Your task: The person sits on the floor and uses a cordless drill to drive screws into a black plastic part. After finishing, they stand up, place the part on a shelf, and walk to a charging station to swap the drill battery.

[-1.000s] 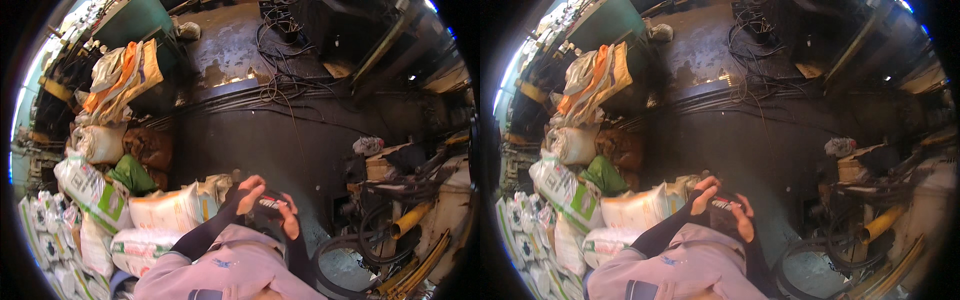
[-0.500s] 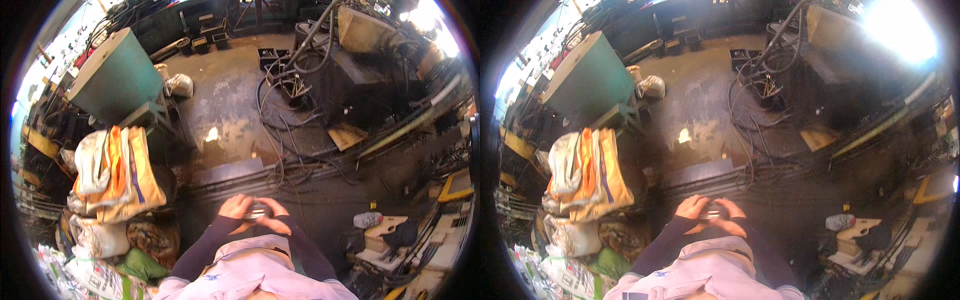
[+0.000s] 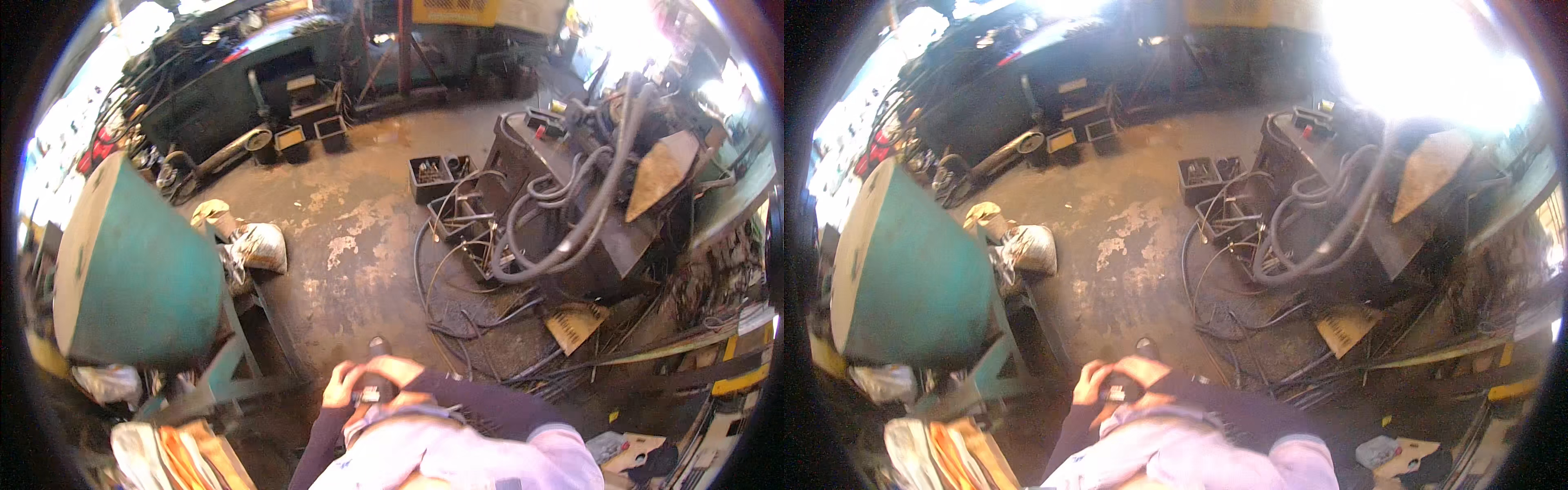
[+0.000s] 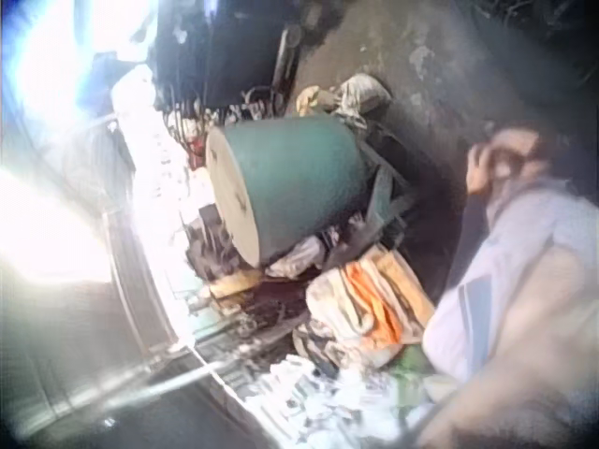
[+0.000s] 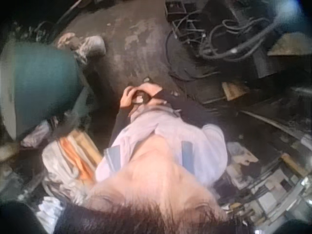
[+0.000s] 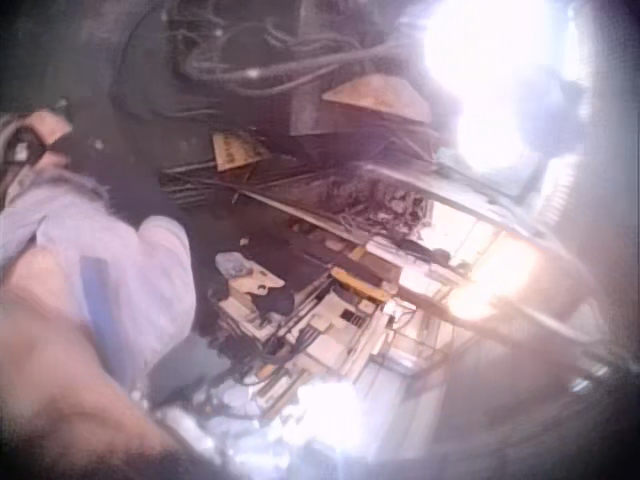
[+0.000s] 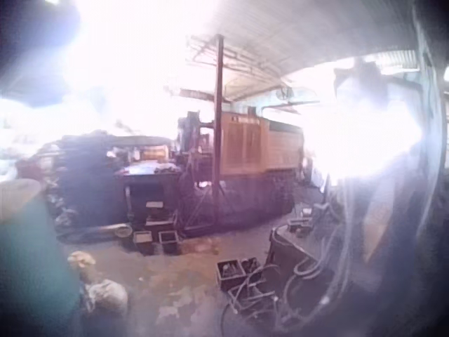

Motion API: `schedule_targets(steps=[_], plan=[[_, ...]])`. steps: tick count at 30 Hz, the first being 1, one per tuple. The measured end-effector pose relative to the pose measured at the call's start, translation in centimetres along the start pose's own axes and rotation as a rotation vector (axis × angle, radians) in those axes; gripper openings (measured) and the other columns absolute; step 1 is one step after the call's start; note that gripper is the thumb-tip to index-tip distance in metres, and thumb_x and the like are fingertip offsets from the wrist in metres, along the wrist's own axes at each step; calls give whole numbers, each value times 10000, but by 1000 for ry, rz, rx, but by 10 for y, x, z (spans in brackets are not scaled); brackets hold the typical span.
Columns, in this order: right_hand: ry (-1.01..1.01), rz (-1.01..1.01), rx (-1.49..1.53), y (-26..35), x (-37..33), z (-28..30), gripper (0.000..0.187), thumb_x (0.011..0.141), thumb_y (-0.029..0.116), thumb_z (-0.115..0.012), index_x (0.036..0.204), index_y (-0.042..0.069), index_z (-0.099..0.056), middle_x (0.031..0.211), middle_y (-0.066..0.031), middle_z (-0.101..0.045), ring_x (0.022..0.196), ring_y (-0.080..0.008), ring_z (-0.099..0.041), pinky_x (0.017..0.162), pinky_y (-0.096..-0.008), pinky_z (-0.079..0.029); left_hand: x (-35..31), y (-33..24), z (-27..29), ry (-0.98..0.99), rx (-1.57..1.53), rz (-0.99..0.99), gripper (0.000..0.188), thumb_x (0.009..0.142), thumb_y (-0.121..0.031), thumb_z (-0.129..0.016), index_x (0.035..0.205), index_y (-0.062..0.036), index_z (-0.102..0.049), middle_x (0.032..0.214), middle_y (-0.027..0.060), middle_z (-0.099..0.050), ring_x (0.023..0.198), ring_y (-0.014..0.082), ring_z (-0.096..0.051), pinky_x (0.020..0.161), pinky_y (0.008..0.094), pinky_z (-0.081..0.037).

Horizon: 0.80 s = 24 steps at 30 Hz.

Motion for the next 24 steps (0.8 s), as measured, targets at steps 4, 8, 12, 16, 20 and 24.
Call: schedule_targets(steps=[4,8,12,16,20,24], plan=[[-370,-102,14,-22,74,175,754,682,150,-815,1338,43,-458,1297,-174,-517,1242,-275,-503,1026,-366,-422,217,34,14,112,-192,-22,469,728,-174,-709,1186,-153,-609,1119,133,-577,1015,320,-607,867,371,-508],[-577,47,464,-13,119,339,941,616,98,-881,1405,45,-371,1382,-136,-459,1305,-271,-440,1097,-413,-338,423,6,47,212,-149,-226,652,611,-209,-849,1193,-111,-572,1099,142,-581,1009,294,-608,862,367,-506],[-673,123,904,-91,219,447,978,654,27,-849,1449,37,-279,1453,-129,-380,1371,-258,-335,1138,-433,-254,580,82,12,230,-855,168,659,694,-167,-836,1248,-62,-496,1177,88,-586,1069,206,-572,938,355,-455],[-799,-42,656,-183,361,564,900,681,11,-829,1418,34,-313,1353,-127,-460,1310,-235,-400,1100,-410,-321,710,192,-7,-27,-1221,341,413,948,-156,-572,1332,-73,-443,1218,73,-560,1115,184,-543,958,321,-436],[-798,50,89,-179,467,687,863,652,66,-828,1388,62,-376,1229,-163,-518,1189,-302,-510,1007,-418,-428,821,261,30,-69,-1063,373,517,942,-189,-596,1392,-64,-374,1256,79,-529,1122,204,-536,951,339,-442],[-575,94,-177,-212,554,810,839,649,191,-823,1369,59,-413,1258,-173,-418,1154,-364,-491,941,-395,-476,949,326,19,-215,-1414,517,500,934,-280,-620,1352,-98,-416,1244,98,-554,1088,219,-583,889,365,-510]])
Point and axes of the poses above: each hand's wrist, its own x-axis towards the middle knuckle, its own z-axis out of the back of the hand, y = z × x, the point moved 7 cm from there along x, towards the middle knuckle
